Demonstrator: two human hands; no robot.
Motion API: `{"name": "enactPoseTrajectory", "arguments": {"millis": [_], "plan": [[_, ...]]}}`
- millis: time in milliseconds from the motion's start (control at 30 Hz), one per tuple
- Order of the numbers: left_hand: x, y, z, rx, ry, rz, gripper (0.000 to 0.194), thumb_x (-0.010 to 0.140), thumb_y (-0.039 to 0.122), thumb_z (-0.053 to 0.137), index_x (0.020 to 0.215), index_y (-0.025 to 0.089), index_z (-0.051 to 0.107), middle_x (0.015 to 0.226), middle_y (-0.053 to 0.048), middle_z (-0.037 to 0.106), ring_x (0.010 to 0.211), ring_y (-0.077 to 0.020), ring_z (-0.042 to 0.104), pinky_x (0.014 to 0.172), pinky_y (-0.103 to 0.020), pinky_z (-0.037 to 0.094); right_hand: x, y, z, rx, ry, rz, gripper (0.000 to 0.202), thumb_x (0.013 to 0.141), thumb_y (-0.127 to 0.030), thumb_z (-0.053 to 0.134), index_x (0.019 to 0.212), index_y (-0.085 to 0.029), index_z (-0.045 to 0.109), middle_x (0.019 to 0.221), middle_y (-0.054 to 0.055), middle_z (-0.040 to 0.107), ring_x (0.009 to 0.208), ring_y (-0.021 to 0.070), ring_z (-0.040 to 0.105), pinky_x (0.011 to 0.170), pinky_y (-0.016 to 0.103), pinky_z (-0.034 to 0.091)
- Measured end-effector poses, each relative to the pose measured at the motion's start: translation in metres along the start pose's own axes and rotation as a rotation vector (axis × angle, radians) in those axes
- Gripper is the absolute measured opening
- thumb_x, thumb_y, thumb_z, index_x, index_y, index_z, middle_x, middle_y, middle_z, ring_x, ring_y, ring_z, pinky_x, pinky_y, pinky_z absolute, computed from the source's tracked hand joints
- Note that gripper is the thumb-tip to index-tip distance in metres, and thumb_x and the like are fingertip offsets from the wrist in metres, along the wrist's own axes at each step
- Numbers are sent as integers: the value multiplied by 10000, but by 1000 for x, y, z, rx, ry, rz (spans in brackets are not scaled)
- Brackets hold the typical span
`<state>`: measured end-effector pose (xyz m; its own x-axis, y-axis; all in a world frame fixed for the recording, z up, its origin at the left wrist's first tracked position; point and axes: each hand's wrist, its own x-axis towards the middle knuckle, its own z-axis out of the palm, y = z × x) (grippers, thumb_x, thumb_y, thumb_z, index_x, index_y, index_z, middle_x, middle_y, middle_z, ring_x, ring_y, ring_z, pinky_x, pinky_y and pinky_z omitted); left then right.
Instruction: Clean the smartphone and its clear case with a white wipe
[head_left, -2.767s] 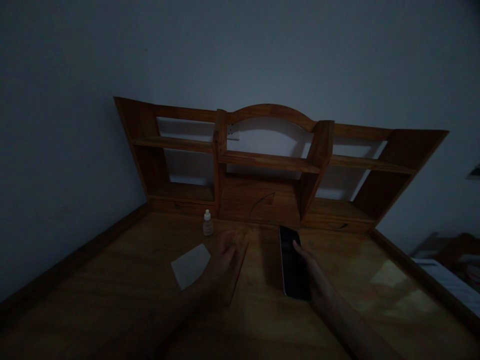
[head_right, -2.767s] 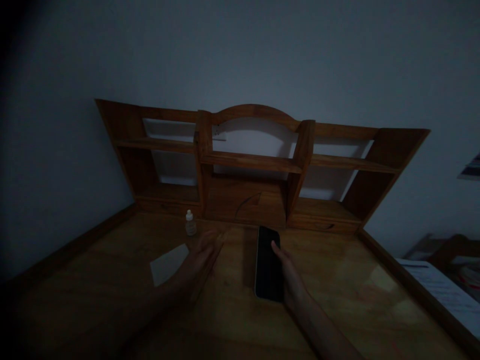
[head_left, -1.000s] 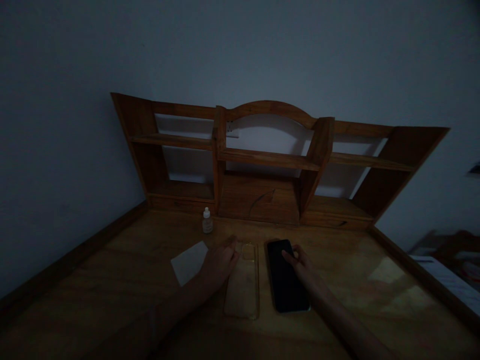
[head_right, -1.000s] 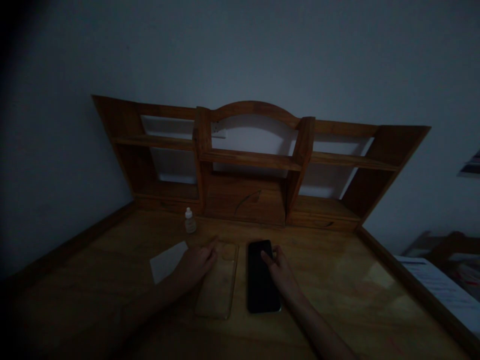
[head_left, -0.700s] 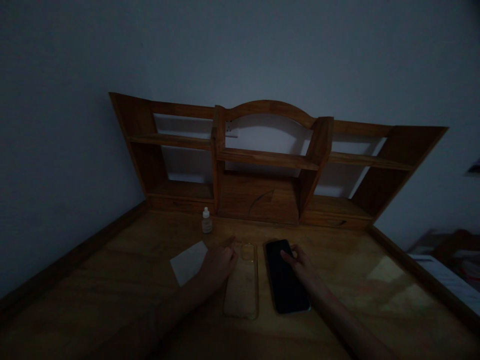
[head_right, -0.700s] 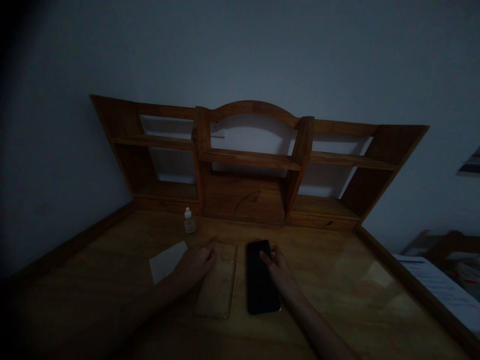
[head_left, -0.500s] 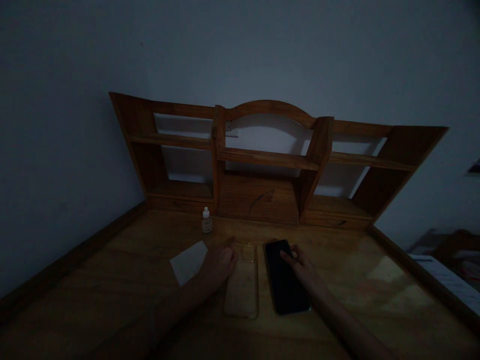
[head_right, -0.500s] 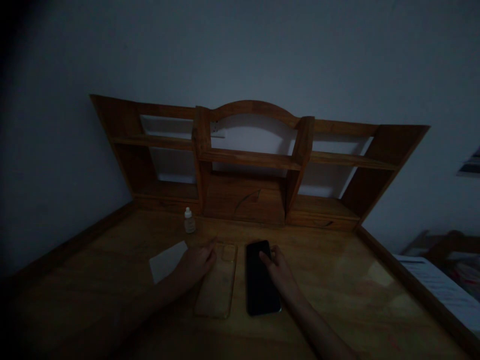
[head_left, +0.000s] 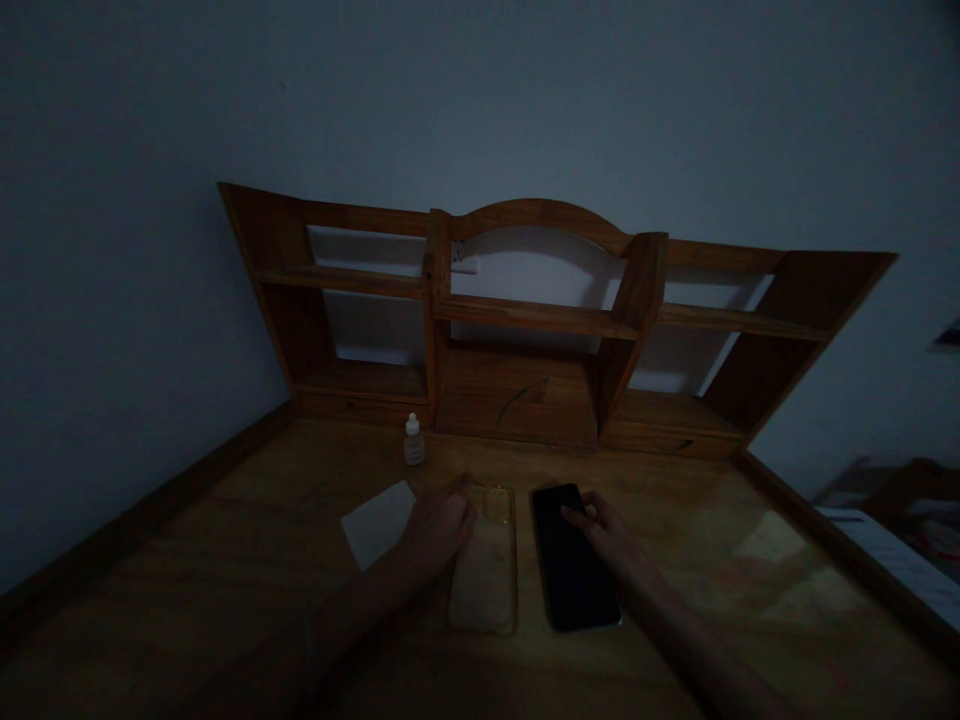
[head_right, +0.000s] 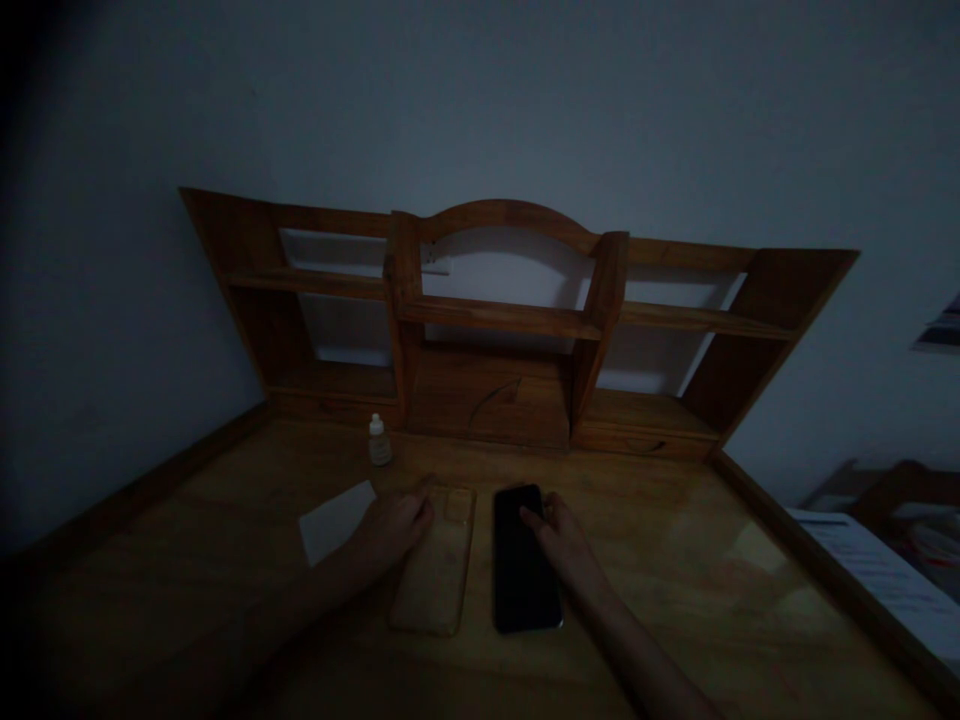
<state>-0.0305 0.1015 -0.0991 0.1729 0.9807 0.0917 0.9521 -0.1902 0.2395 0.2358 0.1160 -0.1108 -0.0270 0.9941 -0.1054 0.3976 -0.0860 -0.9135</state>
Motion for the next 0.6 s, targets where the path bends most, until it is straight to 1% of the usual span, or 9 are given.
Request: {"name": "enactPoseTrajectory", "arguments": {"millis": [67,167,267,367,500,600], "plan": [[0,1,0,-1,-1,-2,522,913,246,322,1390,65,430,883,-138,715,817,-265,681,699,-350,471,3,3,-3,-52,2,-9,259,812,-448,582,903,-214,519,855,84,687,774,232,659,591,285,457],[0,1,0,-1,12,3,521,910,242,330,1391,66,426,908,-148,712,842,-269,678,711,-354,472,6,4,-8,-139,-3,-29,275,800,-461,604,879,-203,553,830,87,689,776,244,655,611,300,442],[-1,1,0,-10,12,1,518,915,254,332,1389,71,427,909,-148,712,836,-270,679,710,-357,474,5,2,-14,-370,3,-86,305,824,-490,574,852,-187,578,827,107,691,766,251,654,617,307,421],[0,1,1,-18,19,3,499,909,247,345,1366,77,455,907,-142,712,842,-256,676,719,-337,469,4,-1,-16,-618,14,-151,348,872,-517,500,824,-185,591,821,122,698,752,251,662,621,308,404],[0,2,1,0,35,-9,448,910,246,356,1301,103,521,927,-131,712,845,-232,674,733,-314,458,1,-3,-13,-782,11,-237,369,921,-516,422,908,-198,608,829,117,713,781,259,679,619,303,391],[-1,3,0,2,27,-8,460,910,250,355,1322,104,501,910,-128,715,836,-235,678,723,-317,458,0,-4,-11,-852,14,-272,355,936,-498,406,949,-204,605,821,114,718,791,260,683,621,300,389]]}}
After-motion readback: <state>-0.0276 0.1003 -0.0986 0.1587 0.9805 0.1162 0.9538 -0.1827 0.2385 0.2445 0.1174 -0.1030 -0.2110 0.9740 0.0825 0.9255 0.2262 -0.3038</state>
